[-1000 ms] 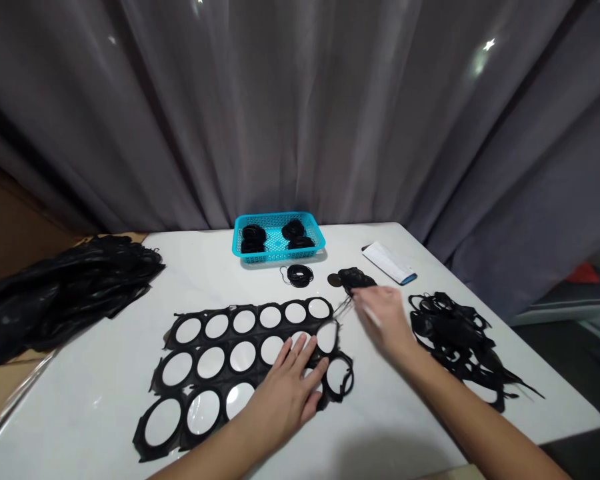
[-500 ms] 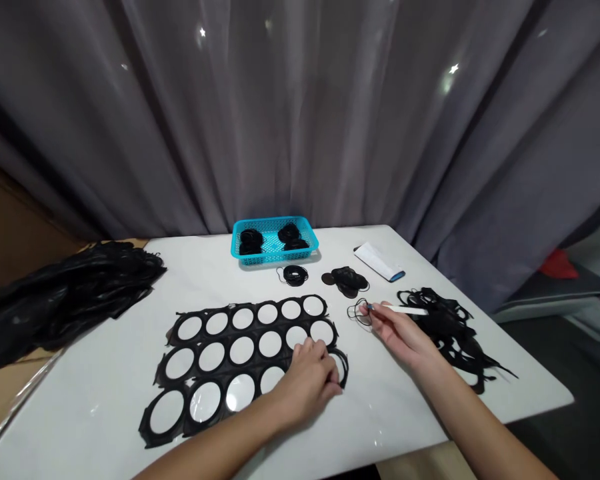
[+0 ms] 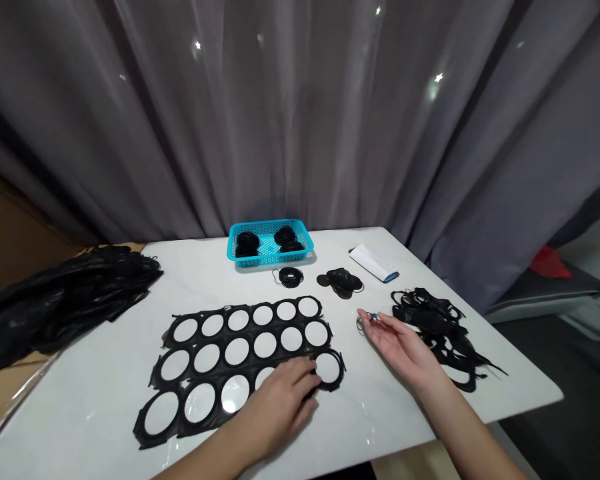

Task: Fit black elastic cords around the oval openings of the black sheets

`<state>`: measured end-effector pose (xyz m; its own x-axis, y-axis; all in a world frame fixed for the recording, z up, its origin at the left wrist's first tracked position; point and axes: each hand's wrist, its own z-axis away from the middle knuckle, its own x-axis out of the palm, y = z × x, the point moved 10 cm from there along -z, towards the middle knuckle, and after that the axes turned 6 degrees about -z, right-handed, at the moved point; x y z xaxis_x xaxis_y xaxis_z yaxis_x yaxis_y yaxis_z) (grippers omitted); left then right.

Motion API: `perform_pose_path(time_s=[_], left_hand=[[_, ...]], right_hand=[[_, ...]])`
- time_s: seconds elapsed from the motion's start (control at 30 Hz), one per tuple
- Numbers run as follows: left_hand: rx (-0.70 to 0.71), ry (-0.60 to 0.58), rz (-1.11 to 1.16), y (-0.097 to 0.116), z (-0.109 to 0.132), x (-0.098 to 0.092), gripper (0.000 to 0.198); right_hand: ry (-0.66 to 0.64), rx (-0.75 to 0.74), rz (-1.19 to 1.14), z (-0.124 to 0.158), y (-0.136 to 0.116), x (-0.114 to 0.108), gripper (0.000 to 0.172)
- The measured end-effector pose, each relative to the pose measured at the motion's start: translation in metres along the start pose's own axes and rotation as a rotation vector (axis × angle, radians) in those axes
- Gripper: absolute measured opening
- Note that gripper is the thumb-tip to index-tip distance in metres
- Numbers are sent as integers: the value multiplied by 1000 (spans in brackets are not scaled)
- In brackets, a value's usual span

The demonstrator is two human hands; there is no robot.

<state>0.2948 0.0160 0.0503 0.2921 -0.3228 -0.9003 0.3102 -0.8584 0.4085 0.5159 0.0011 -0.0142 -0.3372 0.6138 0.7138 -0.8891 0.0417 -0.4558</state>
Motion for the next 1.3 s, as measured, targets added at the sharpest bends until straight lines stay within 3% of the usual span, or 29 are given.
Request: perform_pose_path(time_s=[0.17, 0.3, 0.77, 0.93, 1.0, 1.07, 1.13, 1.2, 1.23, 1.3], left_hand=[[100, 27, -228, 10, 17, 14, 49], [86, 24, -264, 12, 18, 19, 52], [92, 31, -285, 16, 18, 21, 52], [58, 71, -281, 13, 19, 20, 54], [24, 58, -289, 9, 18, 22, 55], [-3, 38, -284, 6, 18, 23, 57], [-10, 22, -275, 5, 18, 22, 58], [-1, 8, -264, 7, 20, 19, 58], [6, 3, -263, 8, 22, 18, 60], [17, 8, -286, 10, 30, 14, 65]], right_hand=[[-313, -174, 722, 29, 32, 35, 31], [-416, -225, 1147, 50, 63, 47, 26], [-492, -338, 1402, 55, 72, 55, 18], [-687, -597, 1659, 77, 85, 69, 13], [-734, -729, 1736, 77, 78, 72, 16], [-568, -885, 1726, 64, 42, 73, 18], [-223, -1014, 1631, 48, -12, 68, 21], [-11, -968, 1509, 32, -43, 61, 26], [7, -896, 1457, 25, -45, 60, 28], [-103, -699, 1379, 16, -21, 65, 30]])
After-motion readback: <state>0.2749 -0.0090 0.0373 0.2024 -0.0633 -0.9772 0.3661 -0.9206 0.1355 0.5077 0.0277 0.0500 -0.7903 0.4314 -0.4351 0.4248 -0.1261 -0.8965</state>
